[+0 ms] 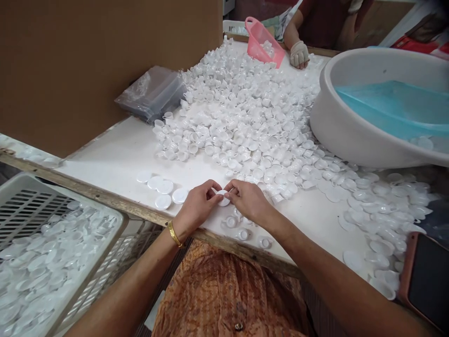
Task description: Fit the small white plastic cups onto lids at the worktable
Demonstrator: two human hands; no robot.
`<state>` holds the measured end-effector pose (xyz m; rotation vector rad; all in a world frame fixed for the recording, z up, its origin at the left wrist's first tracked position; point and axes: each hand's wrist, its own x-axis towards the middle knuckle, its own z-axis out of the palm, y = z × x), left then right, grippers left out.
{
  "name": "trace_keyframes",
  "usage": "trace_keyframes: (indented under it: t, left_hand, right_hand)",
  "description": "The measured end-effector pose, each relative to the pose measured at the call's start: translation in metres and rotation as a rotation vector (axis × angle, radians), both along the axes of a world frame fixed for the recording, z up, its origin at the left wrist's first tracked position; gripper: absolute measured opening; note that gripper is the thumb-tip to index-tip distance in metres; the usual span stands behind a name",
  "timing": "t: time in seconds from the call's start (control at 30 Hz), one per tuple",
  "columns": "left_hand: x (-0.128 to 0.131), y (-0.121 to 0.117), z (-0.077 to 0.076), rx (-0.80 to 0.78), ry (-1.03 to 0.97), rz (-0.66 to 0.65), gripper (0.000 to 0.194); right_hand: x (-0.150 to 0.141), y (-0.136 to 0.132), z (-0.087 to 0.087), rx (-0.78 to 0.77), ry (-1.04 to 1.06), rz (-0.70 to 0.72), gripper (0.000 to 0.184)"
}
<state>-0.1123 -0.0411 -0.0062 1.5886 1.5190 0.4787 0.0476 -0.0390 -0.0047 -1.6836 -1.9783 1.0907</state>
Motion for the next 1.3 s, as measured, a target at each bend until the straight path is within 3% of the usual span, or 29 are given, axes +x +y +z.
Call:
trace_keyframes:
  t: [0.1, 0.23, 0.37, 0.5, 0.67, 0.97, 1.17, 1.23, 1.3]
  left_hand:
    - [-0.001, 0.009, 0.004, -0.076, 0.025, -0.049, 0.017]
    - [-0.002, 0.016, 0.005, -0.223, -0.087, -0.104, 0.015]
    - [0.002, 0.008, 0.005, -0.126, -0.058, -0.106, 0.014]
    - [0.007, 0.002, 0.005, -0.014, -0.004, -0.027, 0.013]
    - [0.009, 0.009, 0.006, -0.124, -0.043, -0.013, 0.014]
    - [0.009, 0.016, 0.006, -0.172, -0.063, -0.059, 0.015]
    - [0.007, 0.014, 0.010, -0.113, 0.079, -0.084, 0.019]
    - [0.012, 0.015, 0.012, 0.010, 0.176, -0.035, 0.023]
    - [0.022, 0.019, 0.013, 0.238, 0.282, 0.036, 0.029]
  right_hand:
    - [0.001, 0.000, -0.003, -0.006, 0.020, -0.014, 0.010]
    - [0.001, 0.002, -0.007, -0.063, 0.070, -0.043, 0.011]
    - [0.002, 0.003, -0.012, -0.089, 0.130, -0.051, 0.011]
    - [0.003, 0.003, -0.014, -0.029, 0.101, -0.060, 0.012]
    - [0.007, 0.003, -0.012, -0.070, 0.144, -0.020, 0.017]
    - [0.008, 0.002, -0.014, -0.094, 0.161, -0.030, 0.019]
    - [0.007, 0.003, -0.013, -0.066, 0.146, -0.019, 0.016]
    - [0.006, 0.003, -0.012, -0.068, 0.127, -0.030, 0.015]
    - [0.005, 0.003, -0.010, -0.047, 0.099, -0.033, 0.015]
